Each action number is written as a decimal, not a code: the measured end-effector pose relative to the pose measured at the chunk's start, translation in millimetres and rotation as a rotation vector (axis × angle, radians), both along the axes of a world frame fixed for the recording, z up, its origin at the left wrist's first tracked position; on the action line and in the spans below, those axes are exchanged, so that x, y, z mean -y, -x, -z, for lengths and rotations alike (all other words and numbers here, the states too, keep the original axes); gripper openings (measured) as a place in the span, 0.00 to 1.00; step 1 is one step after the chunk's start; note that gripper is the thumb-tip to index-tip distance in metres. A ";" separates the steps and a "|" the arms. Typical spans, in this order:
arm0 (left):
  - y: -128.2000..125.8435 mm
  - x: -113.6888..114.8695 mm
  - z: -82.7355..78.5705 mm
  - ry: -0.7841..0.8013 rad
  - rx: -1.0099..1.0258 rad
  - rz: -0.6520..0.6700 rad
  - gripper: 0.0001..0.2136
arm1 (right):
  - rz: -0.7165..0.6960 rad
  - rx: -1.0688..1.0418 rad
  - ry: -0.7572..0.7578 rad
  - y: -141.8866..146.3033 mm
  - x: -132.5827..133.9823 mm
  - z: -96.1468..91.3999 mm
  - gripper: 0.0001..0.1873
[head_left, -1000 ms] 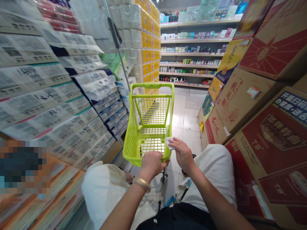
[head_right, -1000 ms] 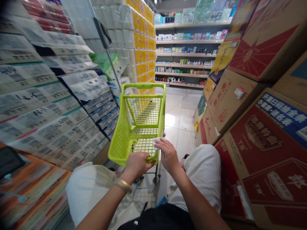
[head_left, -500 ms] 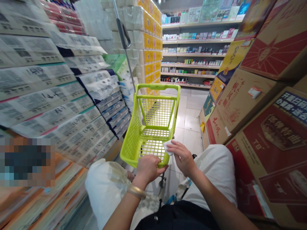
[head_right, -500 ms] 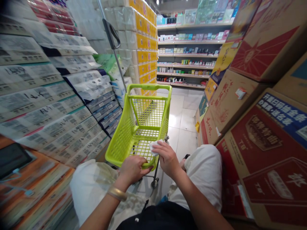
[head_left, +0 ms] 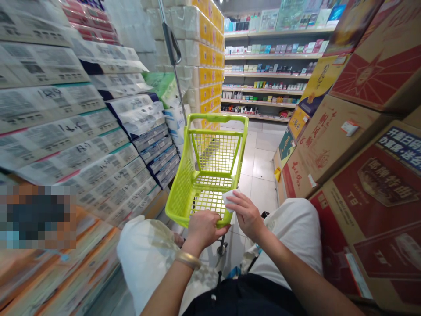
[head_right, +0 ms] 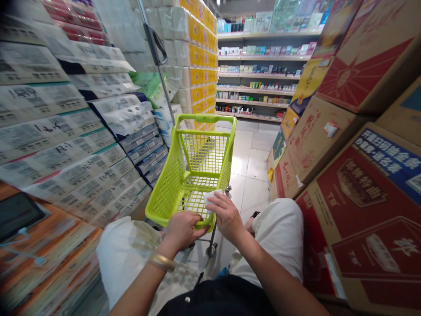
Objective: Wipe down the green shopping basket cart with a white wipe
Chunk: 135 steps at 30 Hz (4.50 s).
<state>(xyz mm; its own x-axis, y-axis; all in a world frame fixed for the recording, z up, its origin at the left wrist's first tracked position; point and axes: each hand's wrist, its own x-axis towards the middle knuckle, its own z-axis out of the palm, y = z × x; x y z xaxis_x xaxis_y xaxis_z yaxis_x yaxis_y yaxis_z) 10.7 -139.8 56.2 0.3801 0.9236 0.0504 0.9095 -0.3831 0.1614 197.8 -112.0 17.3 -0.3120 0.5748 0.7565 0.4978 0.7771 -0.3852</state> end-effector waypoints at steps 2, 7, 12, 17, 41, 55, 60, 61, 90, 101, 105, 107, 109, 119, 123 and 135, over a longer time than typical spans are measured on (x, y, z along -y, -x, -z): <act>1.1 -0.7 0.2 -0.002 -0.001 0.003 0.17 | -0.048 0.028 -0.007 0.5 13.7 4.4 0.19; 3.2 -0.6 0.9 0.009 0.004 0.021 0.18 | -0.115 0.093 -0.021 -6.9 15.2 1.3 0.20; 3.3 1.8 1.7 -0.016 0.009 0.054 0.19 | -0.038 0.072 -0.029 -16.4 -23.7 -13.0 0.22; 7.1 4.4 3.8 -0.027 0.036 0.065 0.18 | -0.124 0.063 -0.060 -9.5 -4.4 -7.1 0.18; 13.6 3.5 5.0 -0.057 0.079 0.133 0.17 | -0.225 0.154 -0.052 -23.5 -1.5 -11.5 0.19; 20.0 3.8 1.7 -0.075 0.086 0.147 0.18 | -0.196 0.099 -0.011 -22.2 1.0 -12.4 0.18; 18.8 3.3 1.7 -0.102 0.088 0.164 0.19 | -0.030 -0.033 0.007 -24.4 -14.8 -17.7 0.18; 18.4 3.0 3.1 -0.113 0.094 0.143 0.19 | -0.063 -0.021 0.010 -21.6 -9.3 -16.4 0.18; 16.5 -0.2 5.9 -0.152 0.175 -0.074 0.14 | -0.072 -0.011 0.060 -19.8 -17.6 -19.4 0.18; 20.1 -1.2 7.2 -0.136 0.168 -0.067 0.14 | -0.089 0.021 0.034 -24.3 -18.4 -23.2 0.18; 20.2 -2.1 8.3 -0.141 0.155 -0.062 0.14 | -0.095 0.032 0.039 -17.7 -9.3 -25.0 0.18; 21.1 -2.5 9.7 -0.151 0.150 -0.064 0.13 | -0.232 0.121 0.055 -10.1 7.3 -23.5 0.19; 22.3 -2.9 10.9 -0.158 0.149 -0.060 0.13 | -0.333 0.186 0.072 -6.6 16.8 -22.2 0.20; 25.7 -4.0 14.0 -0.190 0.184 -0.047 0.12 | -0.097 0.035 0.064 -16.0 -9.1 -22.8 0.18; 28.4 -4.1 13.4 -0.198 0.194 -0.041 0.12 | -0.307 0.150 0.077 -5.7 13.6 -18.9 0.20; 33.7 -5.8 15.4 -0.211 0.208 -0.027 0.12 | -0.219 0.100 0.086 -2.2 6.9 -22.7 0.19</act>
<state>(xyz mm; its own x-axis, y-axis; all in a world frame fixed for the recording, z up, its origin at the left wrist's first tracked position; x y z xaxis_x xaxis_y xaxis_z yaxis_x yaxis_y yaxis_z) -22.9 -134.0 40.8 0.3165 0.8942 0.3167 0.8757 -0.4038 0.2647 200.0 -119.0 39.9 -0.5069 0.5464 0.6667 0.3597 0.8370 -0.4124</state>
